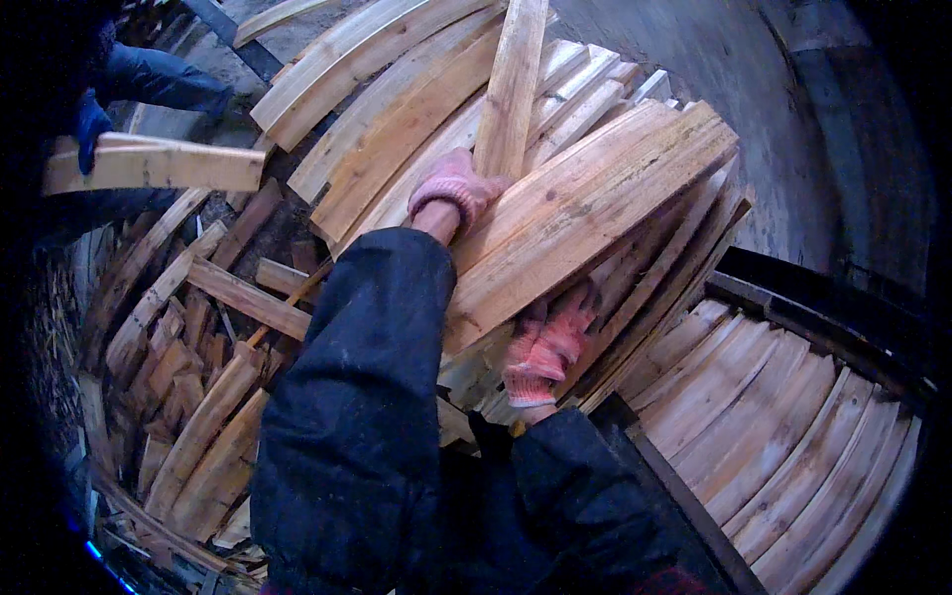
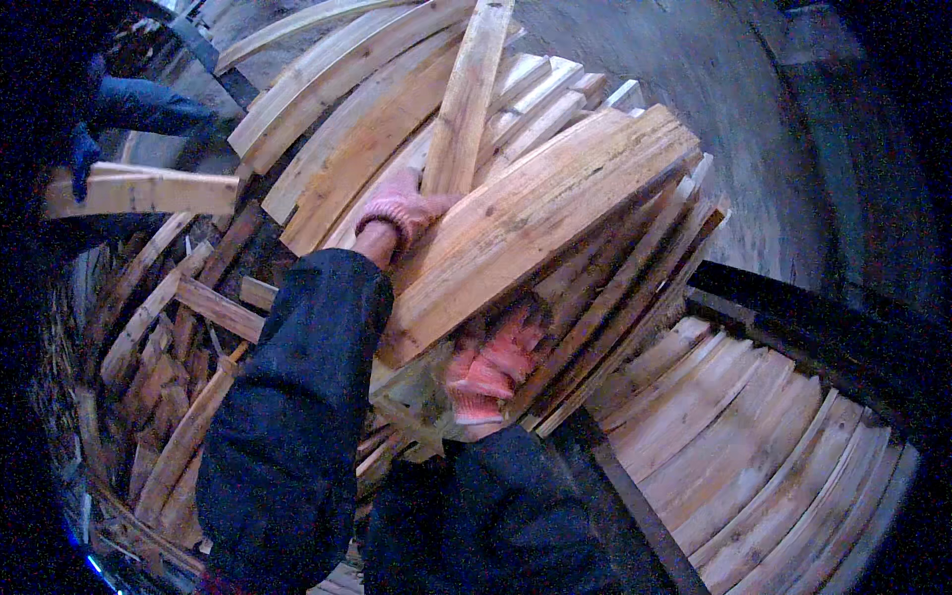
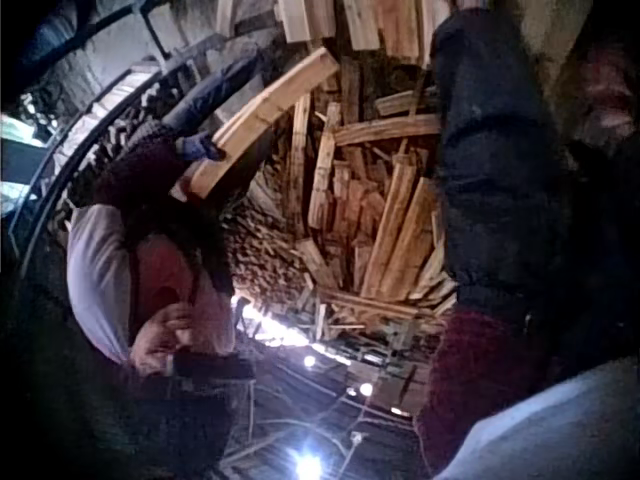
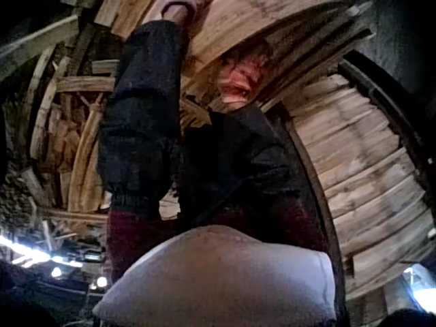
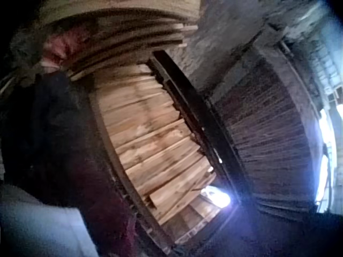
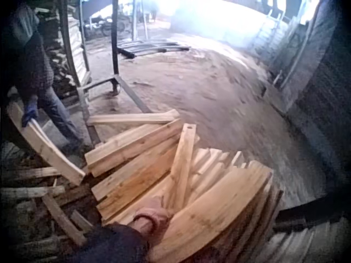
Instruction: The person picks up wooden planks from a large pile on the floor and stacks them onto a metal rack. The person handles the planks one by one or in small groups, placing them neatly on the rack. The task is performed in a workshop environment with other workers visible in the background.
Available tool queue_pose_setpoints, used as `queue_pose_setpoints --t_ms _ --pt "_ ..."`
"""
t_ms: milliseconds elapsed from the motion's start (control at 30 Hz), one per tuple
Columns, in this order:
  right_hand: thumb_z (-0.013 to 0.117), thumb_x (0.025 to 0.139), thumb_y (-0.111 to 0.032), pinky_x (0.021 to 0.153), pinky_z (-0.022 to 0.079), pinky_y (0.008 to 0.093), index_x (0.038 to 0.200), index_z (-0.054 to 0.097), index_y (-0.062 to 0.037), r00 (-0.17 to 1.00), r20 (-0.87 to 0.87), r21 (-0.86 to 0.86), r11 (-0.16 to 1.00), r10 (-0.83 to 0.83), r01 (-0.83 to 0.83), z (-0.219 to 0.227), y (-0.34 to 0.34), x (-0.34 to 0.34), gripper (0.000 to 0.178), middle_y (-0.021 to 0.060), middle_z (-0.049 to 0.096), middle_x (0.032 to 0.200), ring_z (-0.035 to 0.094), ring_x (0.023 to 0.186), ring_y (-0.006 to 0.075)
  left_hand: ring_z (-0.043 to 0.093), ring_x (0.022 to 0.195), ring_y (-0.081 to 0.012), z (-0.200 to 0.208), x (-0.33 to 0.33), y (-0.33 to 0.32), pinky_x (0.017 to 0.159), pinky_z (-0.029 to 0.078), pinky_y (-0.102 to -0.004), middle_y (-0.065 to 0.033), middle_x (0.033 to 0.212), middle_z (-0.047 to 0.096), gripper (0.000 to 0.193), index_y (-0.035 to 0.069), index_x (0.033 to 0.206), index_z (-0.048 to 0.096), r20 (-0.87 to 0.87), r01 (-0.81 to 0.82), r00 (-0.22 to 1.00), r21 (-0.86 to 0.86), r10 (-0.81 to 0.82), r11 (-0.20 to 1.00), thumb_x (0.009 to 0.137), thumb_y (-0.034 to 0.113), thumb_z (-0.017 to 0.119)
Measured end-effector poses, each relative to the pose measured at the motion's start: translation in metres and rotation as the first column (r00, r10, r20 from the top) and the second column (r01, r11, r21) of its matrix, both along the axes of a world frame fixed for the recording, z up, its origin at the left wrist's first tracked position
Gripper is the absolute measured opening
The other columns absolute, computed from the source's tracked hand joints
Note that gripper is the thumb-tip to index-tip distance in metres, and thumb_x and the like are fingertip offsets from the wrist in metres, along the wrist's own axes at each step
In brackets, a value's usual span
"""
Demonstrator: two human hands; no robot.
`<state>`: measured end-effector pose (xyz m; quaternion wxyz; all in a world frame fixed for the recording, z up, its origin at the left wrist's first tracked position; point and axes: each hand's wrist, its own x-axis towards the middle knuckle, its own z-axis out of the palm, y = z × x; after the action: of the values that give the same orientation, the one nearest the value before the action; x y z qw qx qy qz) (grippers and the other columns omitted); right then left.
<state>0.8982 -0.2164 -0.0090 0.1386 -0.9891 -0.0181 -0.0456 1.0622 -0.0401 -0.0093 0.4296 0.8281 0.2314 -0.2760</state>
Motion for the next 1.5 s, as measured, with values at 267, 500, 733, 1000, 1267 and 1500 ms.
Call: queue_pose_setpoints --t_ms 267,500,733,1000,1267,1500 --pt "0.035 0.086 -0.064 0.106 0.023 0.0464 0.141 0.024 0.0043 0.995 0.060 0.170 0.983 -0.074 0.063 0.016 0.005 0.003 0.088 0.0277 0.032 0.138 0.032 0.124 0.0448 0.057 0.107 -0.0341 0.022 0.005 0.025 0.091 0.044 -0.0385 -0.0216 0.113 0.060 0.061 0.003 0.114 0.059 0.111 0.094 0.987 0.214 -0.120 0.972 0.065 0.038 0.070" --pt "0.036 0.088 -0.062 0.105 0.027 0.0424 0.140 0.027 0.0027 0.990 0.022 -0.097 0.985 -0.139 0.140 0.004 0.005 0.001 0.083 0.0275 0.036 0.136 0.037 0.123 0.0394 0.057 0.105 -0.0353 0.074 -0.066 0.109 0.091 0.045 -0.0412 -0.0216 0.111 0.060 0.046 0.002 0.112 0.059 0.387 -0.043 0.914 0.385 -0.119 0.922 0.078 0.033 0.059" --pt "0.052 0.087 -0.053 0.096 0.039 0.0375 0.138 0.035 0.0009 0.995 0.056 -0.357 0.929 -0.087 0.102 -0.037 -0.044 0.035 0.076 0.0246 0.045 0.131 0.047 0.114 0.0337 0.055 0.097 -0.0354 0.023 -0.348 0.048 0.085 0.044 -0.0433 -0.0173 0.099 0.058 0.040 0.007 0.103 0.060 0.278 -0.165 0.953 0.161 0.115 0.973 0.081 0.040 0.057" --pt "0.064 0.087 -0.032 0.097 0.041 0.0415 0.140 0.036 -0.0059 0.954 -0.285 0.527 0.847 0.095 0.073 0.020 -0.024 -0.025 0.066 0.0184 0.036 0.141 0.048 0.116 0.0299 0.056 0.107 -0.0326 0.067 -0.563 0.008 0.092 0.044 -0.0384 -0.0192 0.112 0.060 0.054 0.002 0.118 0.056 -0.327 -0.681 0.675 0.068 0.661 0.729 0.081 0.041 0.061" --pt "0.074 0.069 -0.044 0.105 0.031 0.0493 0.138 0.037 -0.0066 0.219 -0.255 0.296 0.292 0.942 -0.909 0.036 0.210 -0.206 0.087 0.0182 0.039 0.140 0.034 0.129 0.0430 0.056 0.104 -0.0212 0.090 -0.674 0.012 0.089 0.044 -0.0302 -0.0150 0.114 0.060 0.052 -0.003 0.124 0.051 -0.324 -0.972 0.221 -0.147 0.920 0.182 0.082 0.024 0.066" --pt "0.072 0.072 -0.048 0.103 0.035 0.0408 0.138 0.037 -0.0048 0.140 -0.256 0.175 0.188 0.957 -0.966 0.014 0.384 -0.207 0.087 0.0195 0.044 0.137 0.040 0.127 0.0349 0.054 0.108 -0.0215 0.090 -0.707 0.022 0.093 0.043 -0.0310 -0.0149 0.119 0.057 0.058 -0.007 0.127 0.045 -0.406 -0.906 -0.134 -0.320 0.904 -0.278 0.084 0.025 0.066"
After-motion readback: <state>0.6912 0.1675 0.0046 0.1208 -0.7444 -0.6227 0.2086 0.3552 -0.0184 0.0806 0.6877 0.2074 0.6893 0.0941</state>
